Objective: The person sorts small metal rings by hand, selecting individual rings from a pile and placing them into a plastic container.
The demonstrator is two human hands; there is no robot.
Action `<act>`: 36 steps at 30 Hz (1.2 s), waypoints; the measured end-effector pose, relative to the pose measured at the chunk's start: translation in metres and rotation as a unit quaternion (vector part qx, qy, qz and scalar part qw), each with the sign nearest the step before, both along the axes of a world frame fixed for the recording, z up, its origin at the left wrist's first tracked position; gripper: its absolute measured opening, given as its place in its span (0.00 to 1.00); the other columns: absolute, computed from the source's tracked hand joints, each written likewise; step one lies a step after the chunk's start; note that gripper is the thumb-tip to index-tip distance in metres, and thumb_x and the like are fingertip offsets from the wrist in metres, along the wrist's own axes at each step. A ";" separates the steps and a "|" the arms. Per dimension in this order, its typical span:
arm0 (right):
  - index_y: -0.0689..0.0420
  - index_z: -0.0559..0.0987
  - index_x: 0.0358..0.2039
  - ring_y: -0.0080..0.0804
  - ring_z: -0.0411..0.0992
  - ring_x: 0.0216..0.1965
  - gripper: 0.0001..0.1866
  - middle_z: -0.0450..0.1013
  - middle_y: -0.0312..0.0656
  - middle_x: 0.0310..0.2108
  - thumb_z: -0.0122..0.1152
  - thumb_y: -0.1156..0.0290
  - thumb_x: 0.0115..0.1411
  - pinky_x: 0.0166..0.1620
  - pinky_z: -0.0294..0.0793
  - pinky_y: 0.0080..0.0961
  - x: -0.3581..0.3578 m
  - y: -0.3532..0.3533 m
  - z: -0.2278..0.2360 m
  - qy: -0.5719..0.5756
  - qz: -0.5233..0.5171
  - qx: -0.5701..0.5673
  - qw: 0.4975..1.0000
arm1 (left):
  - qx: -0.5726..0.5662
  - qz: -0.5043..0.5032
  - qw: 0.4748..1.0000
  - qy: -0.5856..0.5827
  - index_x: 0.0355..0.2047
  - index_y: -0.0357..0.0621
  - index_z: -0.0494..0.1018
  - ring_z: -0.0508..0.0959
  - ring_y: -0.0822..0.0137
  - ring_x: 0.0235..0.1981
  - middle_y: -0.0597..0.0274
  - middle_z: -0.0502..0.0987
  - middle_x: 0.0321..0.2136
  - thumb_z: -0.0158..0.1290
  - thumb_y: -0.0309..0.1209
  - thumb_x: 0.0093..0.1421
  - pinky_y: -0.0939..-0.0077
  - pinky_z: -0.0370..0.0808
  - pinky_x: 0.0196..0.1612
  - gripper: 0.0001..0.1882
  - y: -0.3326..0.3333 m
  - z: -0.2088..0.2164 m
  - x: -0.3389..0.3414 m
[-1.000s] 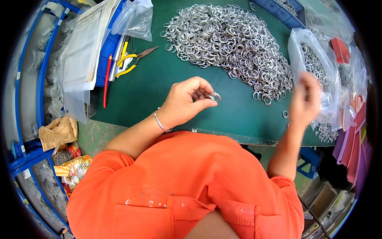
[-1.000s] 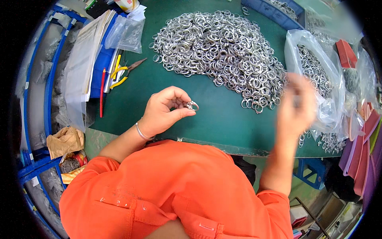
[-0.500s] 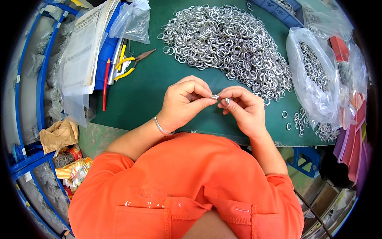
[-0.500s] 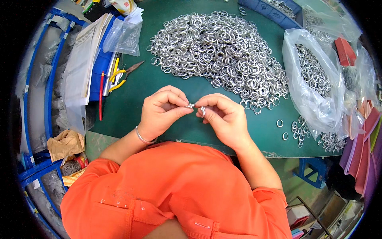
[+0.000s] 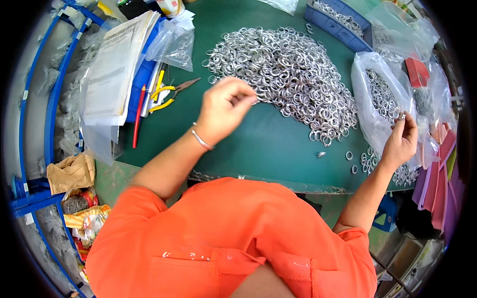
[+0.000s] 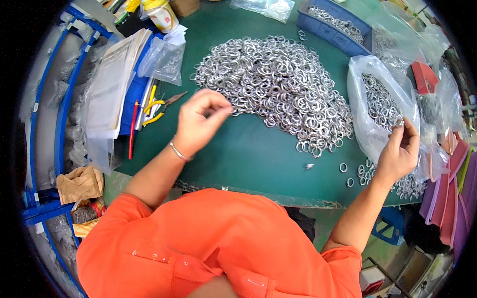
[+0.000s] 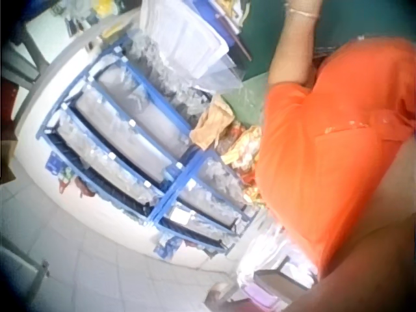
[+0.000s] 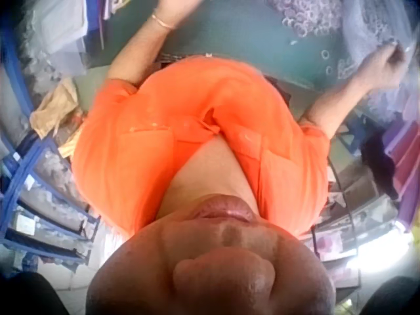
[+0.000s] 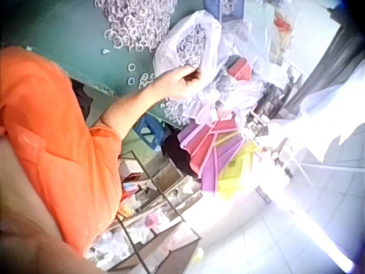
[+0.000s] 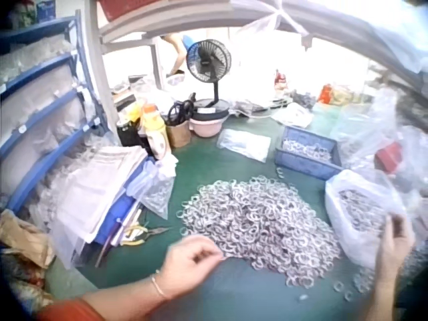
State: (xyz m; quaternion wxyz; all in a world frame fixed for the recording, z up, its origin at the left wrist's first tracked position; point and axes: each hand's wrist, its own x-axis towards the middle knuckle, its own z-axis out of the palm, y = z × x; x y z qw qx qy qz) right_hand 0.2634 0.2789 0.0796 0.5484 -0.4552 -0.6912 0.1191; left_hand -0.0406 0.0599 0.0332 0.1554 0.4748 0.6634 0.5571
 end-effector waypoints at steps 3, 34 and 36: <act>0.62 0.79 0.36 0.23 0.71 0.28 0.07 0.75 0.38 0.29 0.59 0.79 0.55 0.33 0.71 0.22 -0.016 -0.042 -0.010 -0.137 0.091 0.005 0.986 | -0.033 0.042 0.979 0.195 0.36 0.40 0.76 0.76 0.67 0.33 0.59 0.74 0.36 0.62 0.23 0.48 0.78 0.74 0.37 0.13 0.001 -0.009 -0.020; 0.63 0.76 0.30 0.43 0.72 0.34 0.07 0.72 0.48 0.32 0.62 0.76 0.50 0.40 0.71 0.34 0.020 -0.061 -0.057 -0.360 0.039 -0.128 0.923 | -0.016 -0.081 0.974 0.211 0.31 0.42 0.75 0.77 0.59 0.40 0.61 0.77 0.39 0.57 0.15 0.47 0.69 0.70 0.43 0.11 -0.041 -0.030 0.027; 0.64 0.76 0.31 0.41 0.73 0.30 0.08 0.73 0.47 0.31 0.62 0.76 0.50 0.38 0.72 0.33 0.021 -0.061 -0.058 -0.335 0.028 -0.218 0.916 | -0.018 -0.066 0.979 0.190 0.30 0.41 0.75 0.77 0.59 0.39 0.59 0.77 0.38 0.57 0.15 0.47 0.70 0.71 0.41 0.11 -0.045 -0.027 0.025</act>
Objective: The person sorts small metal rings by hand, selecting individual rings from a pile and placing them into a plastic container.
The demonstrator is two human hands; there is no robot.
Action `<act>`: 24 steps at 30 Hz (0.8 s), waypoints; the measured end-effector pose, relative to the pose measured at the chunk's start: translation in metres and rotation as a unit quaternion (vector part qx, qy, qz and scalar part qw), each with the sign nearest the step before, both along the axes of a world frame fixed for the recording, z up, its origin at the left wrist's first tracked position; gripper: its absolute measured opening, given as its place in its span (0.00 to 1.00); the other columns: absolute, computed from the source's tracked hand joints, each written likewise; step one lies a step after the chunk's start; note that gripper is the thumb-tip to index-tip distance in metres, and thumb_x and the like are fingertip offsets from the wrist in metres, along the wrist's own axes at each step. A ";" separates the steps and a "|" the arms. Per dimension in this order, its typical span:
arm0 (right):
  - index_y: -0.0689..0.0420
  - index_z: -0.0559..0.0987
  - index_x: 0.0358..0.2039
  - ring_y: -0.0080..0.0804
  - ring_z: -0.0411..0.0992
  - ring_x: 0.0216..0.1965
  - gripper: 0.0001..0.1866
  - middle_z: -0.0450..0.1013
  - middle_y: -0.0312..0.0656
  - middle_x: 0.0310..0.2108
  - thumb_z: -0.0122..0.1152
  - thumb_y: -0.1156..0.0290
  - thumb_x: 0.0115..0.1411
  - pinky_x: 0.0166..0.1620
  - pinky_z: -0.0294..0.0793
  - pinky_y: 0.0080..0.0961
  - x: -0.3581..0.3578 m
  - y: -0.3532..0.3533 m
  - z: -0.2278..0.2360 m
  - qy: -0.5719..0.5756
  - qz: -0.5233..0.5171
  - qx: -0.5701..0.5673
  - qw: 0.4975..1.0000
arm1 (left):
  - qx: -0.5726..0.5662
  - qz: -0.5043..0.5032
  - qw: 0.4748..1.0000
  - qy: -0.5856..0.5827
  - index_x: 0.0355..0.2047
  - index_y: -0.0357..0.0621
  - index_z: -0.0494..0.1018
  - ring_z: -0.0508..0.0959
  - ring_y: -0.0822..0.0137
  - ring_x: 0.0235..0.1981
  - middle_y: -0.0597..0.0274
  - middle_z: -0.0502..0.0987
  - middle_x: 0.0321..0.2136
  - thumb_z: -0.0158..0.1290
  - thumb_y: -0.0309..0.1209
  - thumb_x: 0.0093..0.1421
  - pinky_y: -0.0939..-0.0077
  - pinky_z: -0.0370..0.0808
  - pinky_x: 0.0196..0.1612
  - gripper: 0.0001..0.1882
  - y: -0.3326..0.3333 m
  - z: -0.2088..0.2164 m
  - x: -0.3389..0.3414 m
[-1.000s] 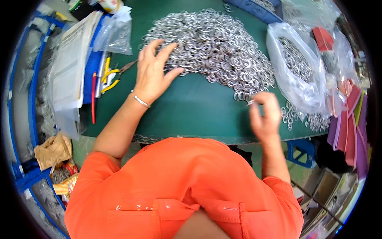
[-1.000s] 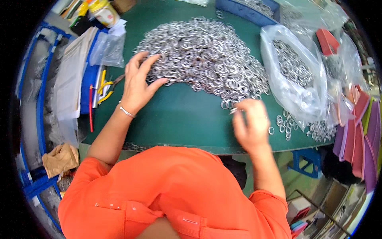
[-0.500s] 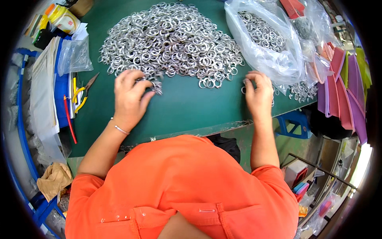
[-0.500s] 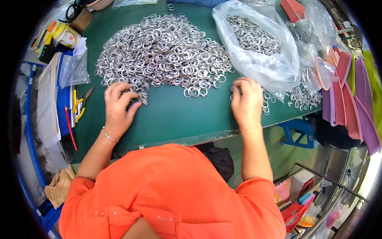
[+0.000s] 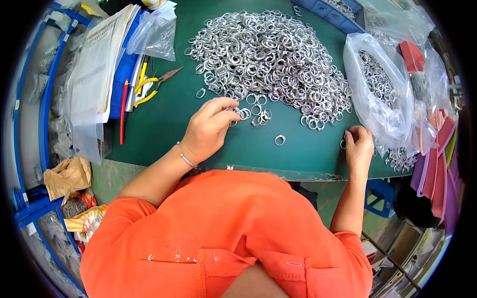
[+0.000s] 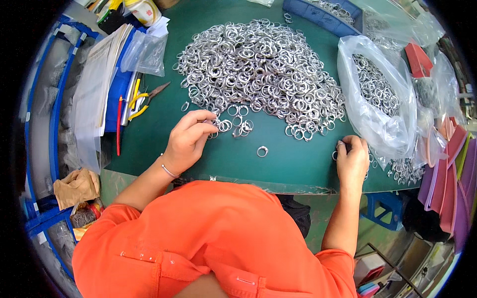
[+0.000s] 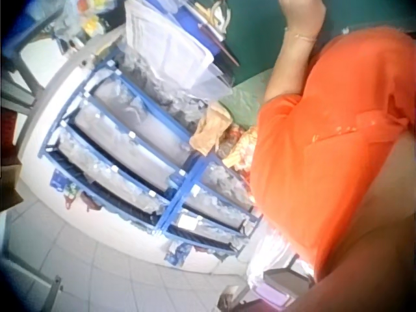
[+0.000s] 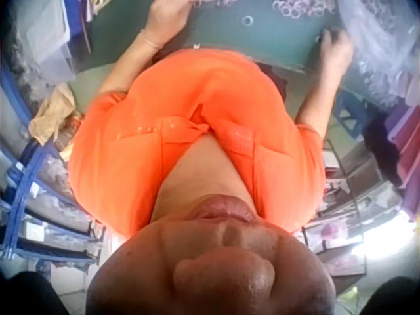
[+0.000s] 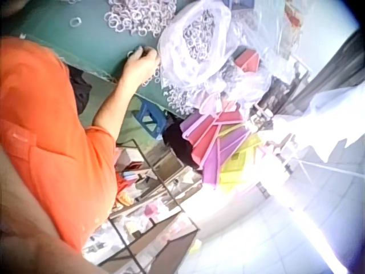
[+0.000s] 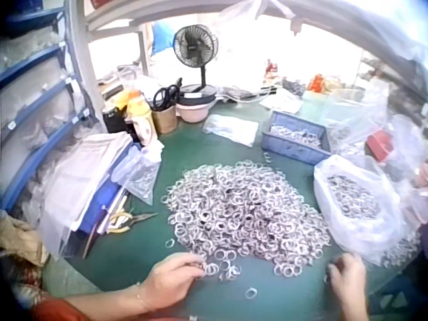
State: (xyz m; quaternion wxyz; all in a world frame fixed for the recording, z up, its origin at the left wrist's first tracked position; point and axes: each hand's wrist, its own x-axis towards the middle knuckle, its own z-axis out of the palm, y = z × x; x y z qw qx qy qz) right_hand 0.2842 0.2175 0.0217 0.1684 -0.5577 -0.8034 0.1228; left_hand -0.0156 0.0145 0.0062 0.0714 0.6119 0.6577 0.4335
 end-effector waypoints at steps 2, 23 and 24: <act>0.64 0.77 0.31 0.42 0.73 0.30 0.07 0.73 0.47 0.31 0.61 0.78 0.50 0.38 0.72 0.33 0.005 0.004 -0.002 -0.010 0.031 0.017 0.999 | 0.005 0.007 1.000 0.016 0.30 0.40 0.75 0.77 0.59 0.38 0.58 0.77 0.37 0.58 0.15 0.46 0.70 0.72 0.40 0.10 -0.003 0.005 -0.002; 0.56 0.81 0.32 0.37 0.76 0.32 0.08 0.77 0.40 0.31 0.62 0.76 0.50 0.37 0.75 0.29 -0.012 0.096 0.048 0.054 -0.003 0.289 0.956 | -0.125 -0.095 0.978 0.141 0.31 0.44 0.75 0.73 0.60 0.34 0.63 0.73 0.34 0.61 0.25 0.48 0.64 0.66 0.40 0.09 0.051 0.010 0.028; 0.56 0.81 0.33 0.37 0.76 0.32 0.08 0.77 0.41 0.32 0.61 0.77 0.50 0.37 0.75 0.29 0.000 0.103 0.052 0.054 -0.027 0.291 0.955 | -0.123 -0.104 0.977 0.141 0.31 0.44 0.75 0.73 0.60 0.34 0.63 0.73 0.34 0.61 0.25 0.48 0.64 0.66 0.40 0.09 0.054 0.008 0.028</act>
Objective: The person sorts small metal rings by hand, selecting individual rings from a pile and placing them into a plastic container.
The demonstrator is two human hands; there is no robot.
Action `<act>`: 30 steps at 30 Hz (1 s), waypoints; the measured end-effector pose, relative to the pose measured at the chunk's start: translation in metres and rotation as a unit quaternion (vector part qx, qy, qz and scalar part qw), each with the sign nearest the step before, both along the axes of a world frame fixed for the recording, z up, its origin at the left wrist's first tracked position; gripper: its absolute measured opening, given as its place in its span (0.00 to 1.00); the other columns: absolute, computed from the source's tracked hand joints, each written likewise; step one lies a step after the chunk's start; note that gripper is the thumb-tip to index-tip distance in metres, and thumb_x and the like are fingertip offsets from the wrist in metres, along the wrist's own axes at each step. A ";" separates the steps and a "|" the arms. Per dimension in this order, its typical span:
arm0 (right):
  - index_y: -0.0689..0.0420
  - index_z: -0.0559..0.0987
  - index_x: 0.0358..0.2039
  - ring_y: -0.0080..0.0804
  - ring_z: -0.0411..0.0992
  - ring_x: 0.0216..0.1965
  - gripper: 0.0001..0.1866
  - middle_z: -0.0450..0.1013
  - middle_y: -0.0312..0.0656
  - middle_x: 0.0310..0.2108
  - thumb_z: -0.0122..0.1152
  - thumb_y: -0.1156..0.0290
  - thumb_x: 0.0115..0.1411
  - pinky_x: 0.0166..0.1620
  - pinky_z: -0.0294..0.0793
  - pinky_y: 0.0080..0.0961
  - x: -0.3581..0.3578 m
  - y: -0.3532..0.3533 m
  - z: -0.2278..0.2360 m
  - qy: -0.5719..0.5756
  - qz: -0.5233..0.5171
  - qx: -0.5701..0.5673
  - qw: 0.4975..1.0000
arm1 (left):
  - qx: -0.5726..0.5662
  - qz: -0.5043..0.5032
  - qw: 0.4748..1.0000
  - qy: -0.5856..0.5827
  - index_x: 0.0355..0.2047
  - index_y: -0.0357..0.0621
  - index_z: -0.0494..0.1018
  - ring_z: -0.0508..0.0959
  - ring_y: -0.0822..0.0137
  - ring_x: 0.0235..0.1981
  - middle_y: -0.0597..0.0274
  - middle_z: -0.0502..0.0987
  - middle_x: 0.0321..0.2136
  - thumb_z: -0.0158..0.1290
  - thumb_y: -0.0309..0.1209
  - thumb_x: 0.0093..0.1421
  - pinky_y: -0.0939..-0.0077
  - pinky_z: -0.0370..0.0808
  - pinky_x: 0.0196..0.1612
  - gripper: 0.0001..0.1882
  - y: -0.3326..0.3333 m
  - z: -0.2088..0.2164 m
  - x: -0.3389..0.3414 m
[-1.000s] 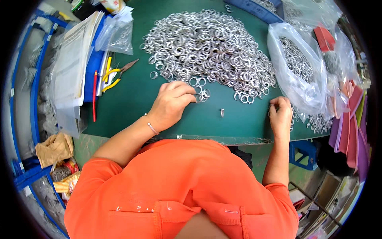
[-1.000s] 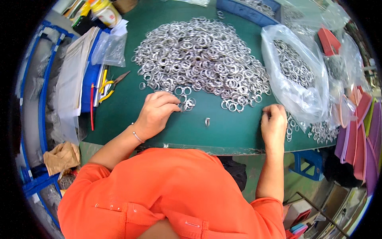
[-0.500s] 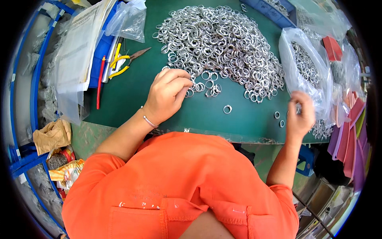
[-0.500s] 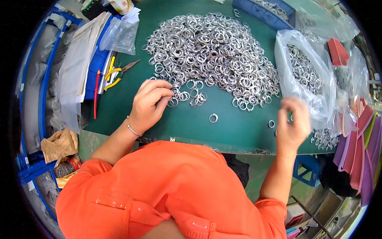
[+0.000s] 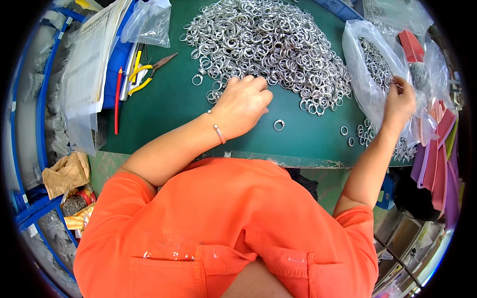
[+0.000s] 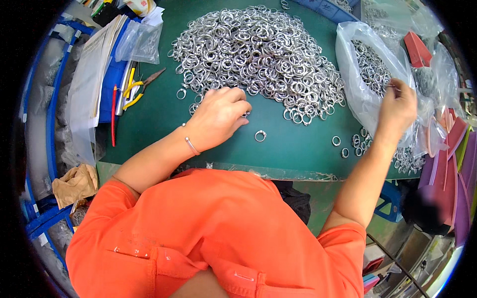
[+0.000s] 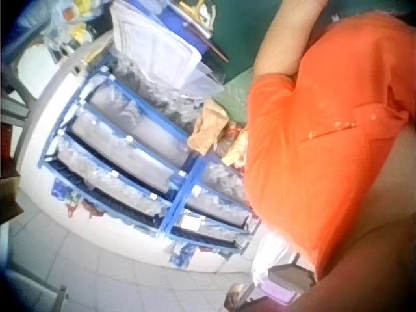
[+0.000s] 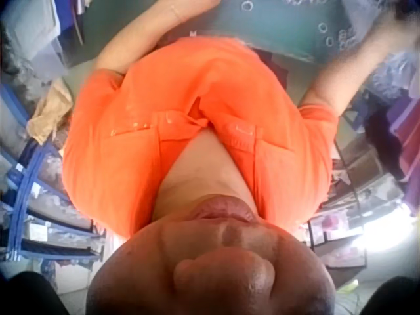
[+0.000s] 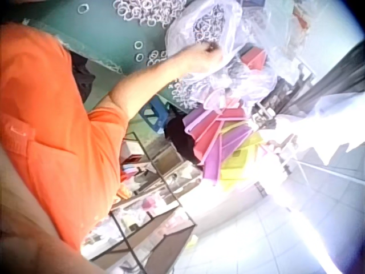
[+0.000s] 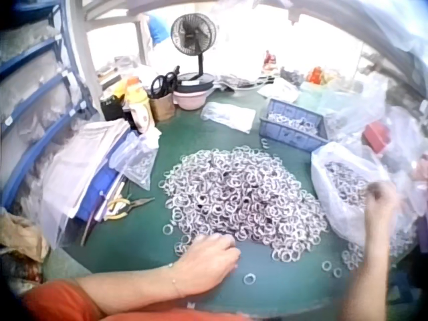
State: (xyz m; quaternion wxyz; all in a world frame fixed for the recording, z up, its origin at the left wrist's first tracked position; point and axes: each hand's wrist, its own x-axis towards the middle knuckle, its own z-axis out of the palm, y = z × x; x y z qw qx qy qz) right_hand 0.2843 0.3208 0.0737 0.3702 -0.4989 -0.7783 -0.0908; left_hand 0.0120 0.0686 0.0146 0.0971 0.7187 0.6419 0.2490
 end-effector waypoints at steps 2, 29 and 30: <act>0.55 0.81 0.38 0.39 0.76 0.36 0.14 0.76 0.43 0.34 0.57 0.80 0.50 0.41 0.74 0.31 0.004 0.003 0.015 -0.040 0.034 0.081 0.995 | -0.002 -0.010 1.000 0.000 0.30 0.44 0.75 0.73 0.60 0.35 0.63 0.73 0.33 0.61 0.26 0.48 0.65 0.67 0.39 0.08 0.001 -0.005 -0.003; 0.61 0.78 0.34 0.30 0.75 0.29 0.08 0.76 0.43 0.30 0.59 0.85 0.52 0.33 0.75 0.21 -0.130 -0.178 -0.049 0.198 0.407 -0.346 0.822 | 0.034 0.106 0.925 -0.364 0.33 0.36 0.74 0.79 0.72 0.34 0.59 0.76 0.35 0.57 0.16 0.52 0.81 0.78 0.37 0.08 -0.026 0.021 -0.001; 0.61 0.79 0.35 0.28 0.75 0.29 0.09 0.76 0.42 0.30 0.59 0.85 0.53 0.32 0.75 0.20 -0.129 -0.177 -0.051 0.230 0.398 -0.381 0.802 | 0.032 0.119 0.909 -0.399 0.33 0.36 0.74 0.79 0.72 0.34 0.59 0.76 0.35 0.57 0.16 0.52 0.81 0.78 0.37 0.08 -0.026 0.021 0.000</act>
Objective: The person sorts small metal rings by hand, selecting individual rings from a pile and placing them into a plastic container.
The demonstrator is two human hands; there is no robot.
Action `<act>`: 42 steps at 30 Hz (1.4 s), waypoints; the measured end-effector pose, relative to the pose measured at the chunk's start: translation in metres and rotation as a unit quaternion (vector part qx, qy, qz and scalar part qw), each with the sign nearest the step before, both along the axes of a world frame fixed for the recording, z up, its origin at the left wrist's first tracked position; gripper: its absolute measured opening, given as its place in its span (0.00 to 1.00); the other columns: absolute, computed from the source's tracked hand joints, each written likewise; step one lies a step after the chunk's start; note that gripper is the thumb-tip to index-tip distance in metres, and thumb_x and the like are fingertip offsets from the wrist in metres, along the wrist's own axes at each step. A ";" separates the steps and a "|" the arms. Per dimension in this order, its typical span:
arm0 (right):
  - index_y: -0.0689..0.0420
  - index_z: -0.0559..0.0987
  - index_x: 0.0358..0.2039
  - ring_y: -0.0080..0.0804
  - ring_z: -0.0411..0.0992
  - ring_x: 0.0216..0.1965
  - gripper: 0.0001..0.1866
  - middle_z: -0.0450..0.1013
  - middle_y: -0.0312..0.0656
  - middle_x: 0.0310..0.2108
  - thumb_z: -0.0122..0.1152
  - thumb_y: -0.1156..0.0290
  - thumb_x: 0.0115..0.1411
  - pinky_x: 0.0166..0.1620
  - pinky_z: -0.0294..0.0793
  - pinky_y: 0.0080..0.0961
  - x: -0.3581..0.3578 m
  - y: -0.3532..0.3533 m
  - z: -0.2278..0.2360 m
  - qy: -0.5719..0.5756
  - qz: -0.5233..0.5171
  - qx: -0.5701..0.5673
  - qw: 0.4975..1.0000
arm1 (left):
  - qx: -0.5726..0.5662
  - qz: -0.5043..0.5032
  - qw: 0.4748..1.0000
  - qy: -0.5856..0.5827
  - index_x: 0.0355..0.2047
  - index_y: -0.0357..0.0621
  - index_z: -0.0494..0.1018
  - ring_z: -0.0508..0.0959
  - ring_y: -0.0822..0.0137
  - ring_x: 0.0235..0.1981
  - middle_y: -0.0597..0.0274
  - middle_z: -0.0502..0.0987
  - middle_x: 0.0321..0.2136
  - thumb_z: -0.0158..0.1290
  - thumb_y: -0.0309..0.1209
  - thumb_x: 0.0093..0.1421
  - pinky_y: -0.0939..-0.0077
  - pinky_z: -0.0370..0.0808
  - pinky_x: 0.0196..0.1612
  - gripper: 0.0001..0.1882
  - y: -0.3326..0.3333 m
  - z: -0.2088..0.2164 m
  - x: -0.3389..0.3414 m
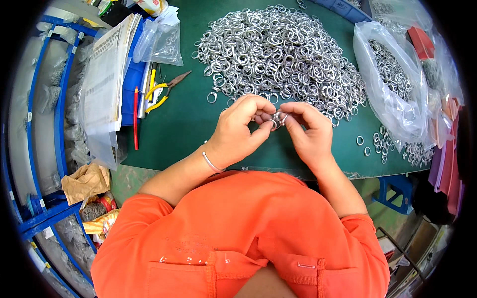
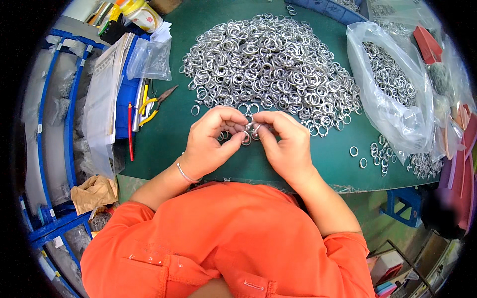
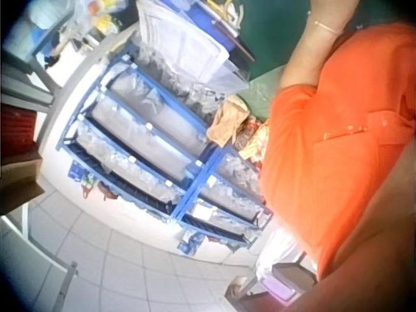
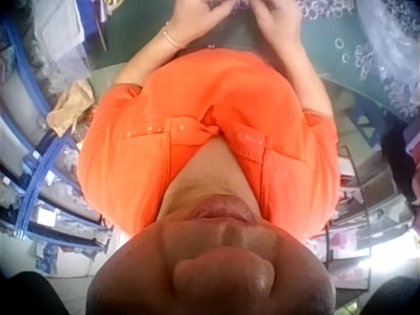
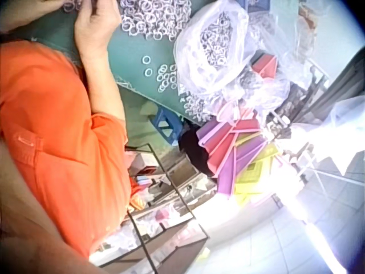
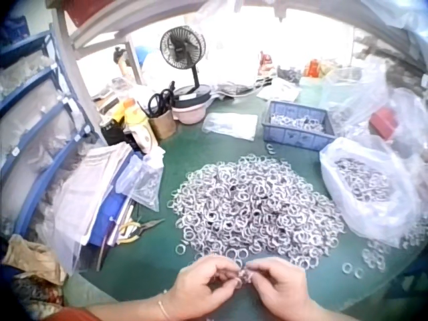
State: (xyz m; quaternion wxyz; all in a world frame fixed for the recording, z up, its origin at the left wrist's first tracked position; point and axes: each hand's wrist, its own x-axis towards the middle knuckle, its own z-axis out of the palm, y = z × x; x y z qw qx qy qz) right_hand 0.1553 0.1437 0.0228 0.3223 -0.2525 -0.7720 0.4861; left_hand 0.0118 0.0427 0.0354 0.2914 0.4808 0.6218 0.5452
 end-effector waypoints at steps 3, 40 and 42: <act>0.61 0.80 0.40 0.20 0.75 0.30 0.11 0.77 0.37 0.31 0.58 0.83 0.56 0.31 0.75 0.17 0.005 0.001 -0.008 0.040 -0.009 -0.140 0.989 | -0.008 -0.009 1.000 0.017 0.34 0.35 0.74 0.79 0.73 0.35 0.60 0.76 0.35 0.57 0.16 0.53 0.82 0.78 0.38 0.08 -0.002 -0.002 -0.003; 0.61 0.78 0.35 0.34 0.74 0.32 0.12 0.73 0.44 0.32 0.62 0.85 0.48 0.35 0.74 0.26 0.001 0.007 0.015 0.027 0.093 0.160 0.982 | -0.141 -0.047 0.874 -0.463 0.40 0.35 0.73 0.78 0.72 0.34 0.60 0.78 0.34 0.53 0.23 0.60 0.81 0.74 0.35 0.08 -0.010 -0.006 -0.009; 0.61 0.78 0.34 0.33 0.74 0.28 0.11 0.75 0.43 0.30 0.62 0.85 0.49 0.34 0.74 0.25 0.014 0.029 0.031 0.035 -0.018 0.310 0.950 | -0.145 -0.023 0.926 -0.347 0.39 0.35 0.74 0.78 0.73 0.33 0.60 0.78 0.33 0.54 0.23 0.60 0.82 0.74 0.34 0.07 -0.010 0.001 -0.011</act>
